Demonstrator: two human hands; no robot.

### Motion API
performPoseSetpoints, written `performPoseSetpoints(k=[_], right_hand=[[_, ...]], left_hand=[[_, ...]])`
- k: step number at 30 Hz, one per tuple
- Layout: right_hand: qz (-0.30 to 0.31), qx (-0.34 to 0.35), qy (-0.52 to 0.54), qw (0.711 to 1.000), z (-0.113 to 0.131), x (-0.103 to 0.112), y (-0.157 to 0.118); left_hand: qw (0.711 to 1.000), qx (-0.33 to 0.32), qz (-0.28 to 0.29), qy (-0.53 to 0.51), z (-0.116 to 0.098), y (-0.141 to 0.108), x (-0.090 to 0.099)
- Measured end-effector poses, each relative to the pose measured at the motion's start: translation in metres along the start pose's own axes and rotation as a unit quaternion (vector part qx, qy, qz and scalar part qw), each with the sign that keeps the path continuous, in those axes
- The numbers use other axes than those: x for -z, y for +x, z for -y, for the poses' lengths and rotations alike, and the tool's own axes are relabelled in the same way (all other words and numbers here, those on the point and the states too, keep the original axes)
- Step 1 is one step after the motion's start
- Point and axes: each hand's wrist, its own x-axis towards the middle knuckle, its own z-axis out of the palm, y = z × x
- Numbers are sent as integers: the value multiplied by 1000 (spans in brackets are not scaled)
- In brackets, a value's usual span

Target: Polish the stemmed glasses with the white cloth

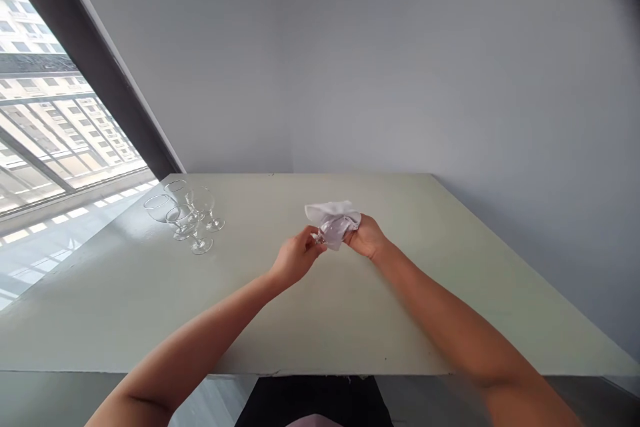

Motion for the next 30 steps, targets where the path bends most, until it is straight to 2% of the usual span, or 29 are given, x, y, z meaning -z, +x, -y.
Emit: performPoseSetpoints(k=[3, 7, 9, 14, 17, 20, 21, 23, 25, 26, 28, 30], right_hand=[[-18, 14, 103, 994, -21, -11, 7], [-8, 16, 112, 994, -44, -27, 1], [-11, 25, 91, 995, -53, -31, -4], [-8, 0, 104, 995, -61, -21, -7], [19, -33, 118, 992, -57, -10, -3], [35, -47, 125, 990, -51, -2, -1], [44, -50, 123, 990, -50, -1, -2], [79, -67, 117, 988, -46, 0, -4], [117, -87, 110, 983, -45, 0, -6], [129, -93, 105, 982, -44, -1, -7], [133, -87, 88, 983, -43, -1, -8], [122, -67, 68, 988, -43, -1, -7]], left_hand=[[993, 34, -40, -103, 6, 16, -7], [980, 68, -110, -153, 12, 37, -18], [980, 72, -138, -122, 14, 45, -24], [979, 31, -178, 89, 18, 49, -38], [986, 12, -148, 78, 18, 48, -36], [991, 23, -76, -104, 16, 51, -26], [979, 34, -42, -195, 16, 53, -22], [928, 51, 27, -367, 16, 56, -13], [879, 50, 71, -468, 17, 58, -5], [868, 47, 77, -488, 17, 59, -3], [868, 43, 70, -490, 19, 60, 1], [881, 35, 46, -470, 19, 61, 3]])
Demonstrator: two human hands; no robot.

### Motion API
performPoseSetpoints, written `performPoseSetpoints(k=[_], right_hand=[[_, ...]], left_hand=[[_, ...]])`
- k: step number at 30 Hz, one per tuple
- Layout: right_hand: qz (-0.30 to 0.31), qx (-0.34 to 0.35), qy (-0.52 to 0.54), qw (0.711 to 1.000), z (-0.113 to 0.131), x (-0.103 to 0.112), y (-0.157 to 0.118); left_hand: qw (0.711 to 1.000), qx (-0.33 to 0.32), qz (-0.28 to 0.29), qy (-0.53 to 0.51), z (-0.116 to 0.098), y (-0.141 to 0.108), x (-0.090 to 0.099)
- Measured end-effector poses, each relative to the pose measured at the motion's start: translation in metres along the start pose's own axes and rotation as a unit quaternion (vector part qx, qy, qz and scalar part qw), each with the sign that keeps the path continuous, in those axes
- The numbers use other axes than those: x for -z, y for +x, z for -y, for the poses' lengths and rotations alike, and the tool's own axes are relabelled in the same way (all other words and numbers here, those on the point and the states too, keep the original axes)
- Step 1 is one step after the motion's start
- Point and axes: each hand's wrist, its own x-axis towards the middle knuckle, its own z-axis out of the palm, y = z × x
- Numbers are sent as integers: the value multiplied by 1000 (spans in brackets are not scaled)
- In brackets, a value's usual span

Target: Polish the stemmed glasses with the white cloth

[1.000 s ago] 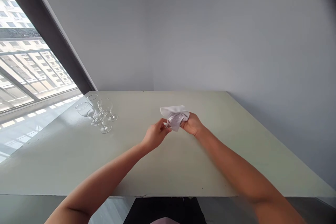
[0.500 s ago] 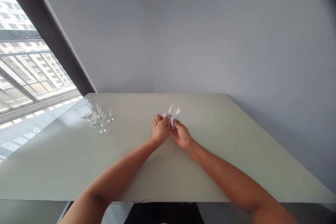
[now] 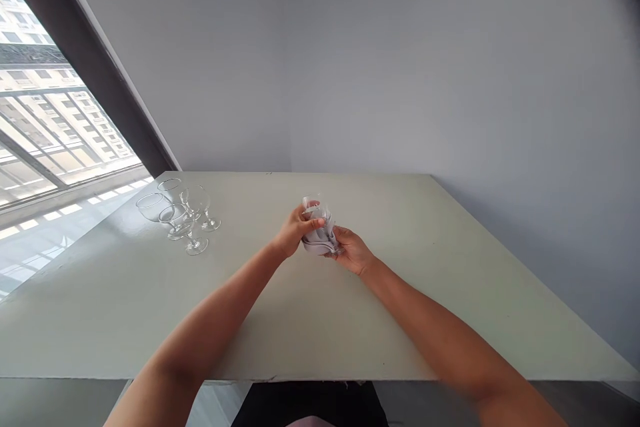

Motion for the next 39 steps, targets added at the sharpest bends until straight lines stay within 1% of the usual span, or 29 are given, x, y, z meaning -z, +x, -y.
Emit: performPoseSetpoints(k=[2, 4, 7, 9, 10, 11, 12, 13, 14, 16, 17, 18, 19, 20, 22, 23, 24, 25, 26, 27, 29, 31, 32, 33, 34, 36, 37, 38, 39], right_hand=[[-22, 14, -24, 999, 0, 1, 2], [-60, 23, -42, 997, 0, 4, 5], [-149, 54, -45, 986, 4, 14, 11], [-217, 104, -67, 968, 10, 21, 11], [-240, 142, -105, 955, 13, 24, 10], [-244, 184, -167, 937, 17, 25, 7], [-222, 228, -253, 914, 20, 25, 4], [-174, 265, -351, 881, 22, 24, 0], [-115, 292, -445, 839, 23, 21, -3], [-9, 316, -576, 754, 23, 15, -9], [22, 320, -604, 730, 22, 12, -11], [37, 320, -609, 725, 21, 10, -11], [40, 317, -592, 740, 20, 10, -11], [39, 308, -557, 770, 19, 10, -11], [31, 271, -436, 857, 18, 11, -7], [24, 246, -357, 901, 16, 12, -5], [17, 216, -275, 937, 13, 12, -2], [12, 183, -198, 963, 10, 11, 0], [5, 150, -133, 980, 6, 10, 2], [-2, 118, -87, 989, 1, 8, 3], [-7, 57, -59, 997, -7, 3, 2], [11, -3, -119, 993, -10, -1, -2], [25, -27, -180, 983, -9, -3, -5], [35, -38, -257, 965, -6, -3, -9], [39, -31, -342, 938, -1, -3, -12], [21, 24, -502, 864, 12, -2, -18], [-3, 61, -560, 826, 20, -1, -20], [-36, 100, -596, 796, 27, -1, -21], [-75, 138, -612, 775, 34, -3, -22]], left_hand=[[999, -22, -22, 26, 0, 0, -1], [997, -35, -41, 48, -1, 0, -3], [997, -41, -59, 38, -4, 0, -4], [995, -42, -87, 7, -7, 1, -1], [993, -40, -111, -10, -9, 2, 2], [990, -35, -137, -24, -11, 2, 5], [985, -28, -166, -36, -12, 3, 8], [981, -20, -187, -46, -13, 3, 11], [979, -7, -195, -53, -13, 3, 13], [983, 23, -169, -62, -13, 2, 15], [987, 37, -143, -66, -12, 1, 14], [990, 49, -114, -71, -11, 0, 13], [991, 58, -87, -78, -11, 0, 12], [992, 64, -67, -90, -11, -1, 10], [990, 58, -41, -122, -11, -1, 7], [988, 44, -38, -140, -12, -1, 5], [986, 21, -42, -158, -14, -1, 3], [984, -7, -49, -171, -15, -1, 2], [982, -35, -56, -179, -17, -1, 0], [980, -59, -63, -179, -19, -1, -2], [980, -92, -72, -159, -24, -3, -4], [981, -119, -86, -124, -27, -4, -5], [981, -135, -98, -103, -29, -4, -4], [979, -154, -112, -78, -30, -4, -3], [975, -174, -128, -51, -32, -4, -1], [964, -212, -158, 7, -35, -5, 3], [959, -226, -168, 34, -36, -5, 4], [955, -234, -173, 57, -37, -6, 5], [953, -239, -172, 77, -37, -8, 4]])
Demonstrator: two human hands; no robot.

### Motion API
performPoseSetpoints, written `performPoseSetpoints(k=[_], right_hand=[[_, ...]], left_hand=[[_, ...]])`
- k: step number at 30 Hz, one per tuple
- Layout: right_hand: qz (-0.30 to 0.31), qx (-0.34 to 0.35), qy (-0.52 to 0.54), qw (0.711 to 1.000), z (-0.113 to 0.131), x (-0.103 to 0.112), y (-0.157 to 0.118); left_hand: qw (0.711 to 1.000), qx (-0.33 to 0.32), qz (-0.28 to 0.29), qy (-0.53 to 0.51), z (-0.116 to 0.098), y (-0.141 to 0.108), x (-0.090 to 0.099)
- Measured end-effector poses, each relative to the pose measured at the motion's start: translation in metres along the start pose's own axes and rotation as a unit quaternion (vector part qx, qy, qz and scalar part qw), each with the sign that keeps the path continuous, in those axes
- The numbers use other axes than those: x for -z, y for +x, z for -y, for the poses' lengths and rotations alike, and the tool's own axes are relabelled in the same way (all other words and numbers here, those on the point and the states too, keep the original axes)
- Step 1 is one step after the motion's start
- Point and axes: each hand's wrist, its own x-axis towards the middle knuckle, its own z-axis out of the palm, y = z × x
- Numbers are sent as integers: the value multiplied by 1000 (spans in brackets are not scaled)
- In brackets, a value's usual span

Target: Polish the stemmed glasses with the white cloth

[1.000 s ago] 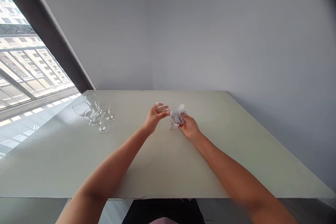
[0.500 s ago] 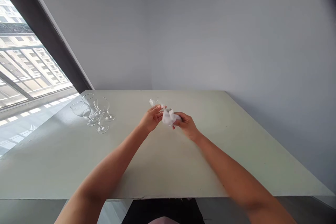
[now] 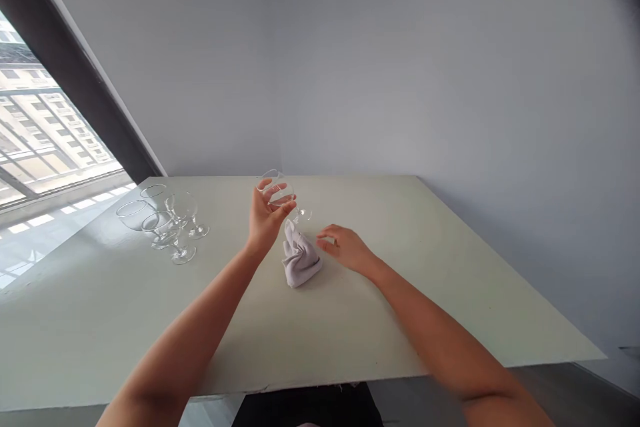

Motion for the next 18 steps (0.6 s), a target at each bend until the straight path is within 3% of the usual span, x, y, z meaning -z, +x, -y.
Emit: performPoseSetpoints(k=[3, 6, 9, 11, 13, 15, 18], right_hand=[[-127, 43, -13, 991, 12, 10, 5], [-143, 83, -34, 986, 21, 7, 9], [-153, 73, -58, 984, 11, 1, 16], [-170, 47, -51, 983, -11, 5, 24], [-205, -21, -45, 978, -45, 19, 33], [-263, -101, -53, 958, -85, 42, 42], [-322, -167, -75, 929, -142, 83, 48]], left_hand=[[998, -15, 41, 43, -3, -9, -11], [988, -45, 83, 122, -3, -19, -33], [959, -89, 123, 241, -2, -24, -51], [932, -118, 145, 311, -1, -25, -52], [906, -137, 153, 370, 4, -28, -42], [880, -148, 159, 421, 13, -36, -22], [838, -189, 188, 475, 34, -52, 10]])
